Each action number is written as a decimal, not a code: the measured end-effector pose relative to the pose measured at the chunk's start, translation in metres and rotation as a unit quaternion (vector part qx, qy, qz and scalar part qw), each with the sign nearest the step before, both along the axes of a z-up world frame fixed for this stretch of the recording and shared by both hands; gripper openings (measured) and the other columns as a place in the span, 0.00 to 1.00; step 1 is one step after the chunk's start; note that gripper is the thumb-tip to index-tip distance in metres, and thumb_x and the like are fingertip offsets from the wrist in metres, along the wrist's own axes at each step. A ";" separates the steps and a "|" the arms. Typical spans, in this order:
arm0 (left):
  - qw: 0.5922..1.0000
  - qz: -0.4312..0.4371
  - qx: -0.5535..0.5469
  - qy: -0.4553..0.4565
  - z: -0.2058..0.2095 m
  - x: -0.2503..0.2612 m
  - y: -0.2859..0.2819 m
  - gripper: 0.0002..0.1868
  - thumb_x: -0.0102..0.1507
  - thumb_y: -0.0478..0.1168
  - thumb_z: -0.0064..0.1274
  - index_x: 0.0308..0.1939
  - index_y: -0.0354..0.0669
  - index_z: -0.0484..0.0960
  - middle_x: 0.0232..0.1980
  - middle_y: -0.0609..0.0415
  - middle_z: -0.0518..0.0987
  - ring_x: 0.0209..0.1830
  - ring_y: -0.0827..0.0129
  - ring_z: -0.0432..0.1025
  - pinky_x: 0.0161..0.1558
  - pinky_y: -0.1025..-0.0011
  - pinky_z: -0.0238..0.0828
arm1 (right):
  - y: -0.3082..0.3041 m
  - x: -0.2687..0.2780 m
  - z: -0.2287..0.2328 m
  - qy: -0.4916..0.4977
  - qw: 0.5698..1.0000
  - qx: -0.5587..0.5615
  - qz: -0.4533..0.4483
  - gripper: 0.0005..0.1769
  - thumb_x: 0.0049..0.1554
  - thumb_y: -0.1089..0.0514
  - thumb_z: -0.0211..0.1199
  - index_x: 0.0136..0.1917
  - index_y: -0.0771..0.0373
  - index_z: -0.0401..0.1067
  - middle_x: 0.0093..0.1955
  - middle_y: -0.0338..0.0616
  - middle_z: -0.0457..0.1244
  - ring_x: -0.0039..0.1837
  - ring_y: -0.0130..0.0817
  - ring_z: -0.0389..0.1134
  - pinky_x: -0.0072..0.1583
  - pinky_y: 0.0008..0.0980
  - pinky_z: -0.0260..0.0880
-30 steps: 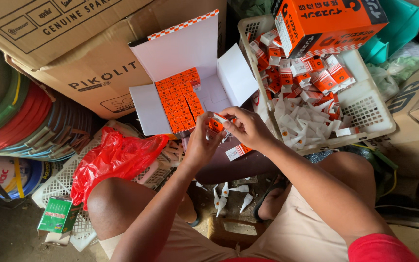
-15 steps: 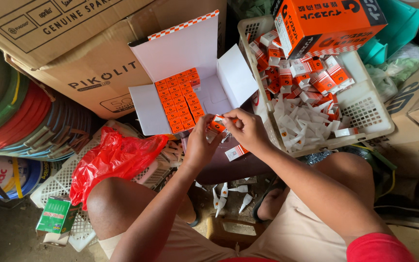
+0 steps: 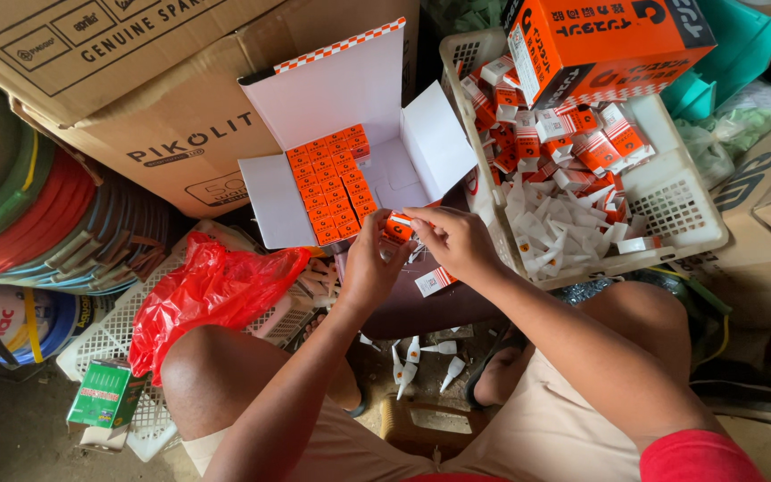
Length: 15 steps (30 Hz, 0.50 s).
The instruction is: The person takes small white components from a basket, places them into small orange boxes, and then arranges these orange boxes inside a larger white container.
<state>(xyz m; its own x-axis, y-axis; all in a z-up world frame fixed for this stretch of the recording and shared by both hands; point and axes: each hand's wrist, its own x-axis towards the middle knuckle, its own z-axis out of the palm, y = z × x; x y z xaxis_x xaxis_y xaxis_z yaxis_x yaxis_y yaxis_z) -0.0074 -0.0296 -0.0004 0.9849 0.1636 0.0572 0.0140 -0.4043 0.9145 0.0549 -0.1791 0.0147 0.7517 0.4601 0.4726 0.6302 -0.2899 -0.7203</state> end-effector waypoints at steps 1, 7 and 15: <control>1.000 0.000 0.000 0.001 0.000 -0.001 0.001 0.29 0.58 0.43 0.58 0.58 0.41 0.64 0.49 0.35 0.76 0.54 0.36 0.69 0.53 0.42 0.66 | 0.000 0.000 -0.001 0.001 1.000 0.000 0.000 0.10 0.59 0.57 0.55 0.51 0.57 0.76 0.41 0.44 0.69 0.30 0.39 0.67 0.31 0.31 0.65; 1.000 -0.010 0.011 -0.011 0.007 -0.002 0.001 0.27 0.58 0.42 0.57 0.58 0.41 0.64 0.49 0.35 0.76 0.53 0.35 0.69 0.52 0.41 0.66 | -0.002 0.001 0.002 -0.007 1.000 -0.005 0.023 0.10 0.59 0.57 0.56 0.52 0.57 0.75 0.43 0.46 0.69 0.32 0.41 0.67 0.31 0.33 0.64; 0.999 -0.021 0.015 -0.033 0.005 -0.004 0.005 0.30 0.58 0.37 0.55 0.61 0.40 0.59 0.49 0.30 0.74 0.51 0.31 0.69 0.48 0.39 0.67 | -0.003 0.001 0.010 -0.133 0.984 -0.109 0.036 0.12 0.58 0.55 0.57 0.54 0.55 0.74 0.46 0.41 0.68 0.37 0.39 0.69 0.36 0.33 0.69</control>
<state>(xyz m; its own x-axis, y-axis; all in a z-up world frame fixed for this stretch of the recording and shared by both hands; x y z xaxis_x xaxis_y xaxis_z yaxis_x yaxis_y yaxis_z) -0.0118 -0.0246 0.0043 0.9847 0.1194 0.1268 -0.0639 -0.4300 0.9006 0.0563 -0.1820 0.0247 0.5770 0.6197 0.5320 0.8123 -0.3677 -0.4528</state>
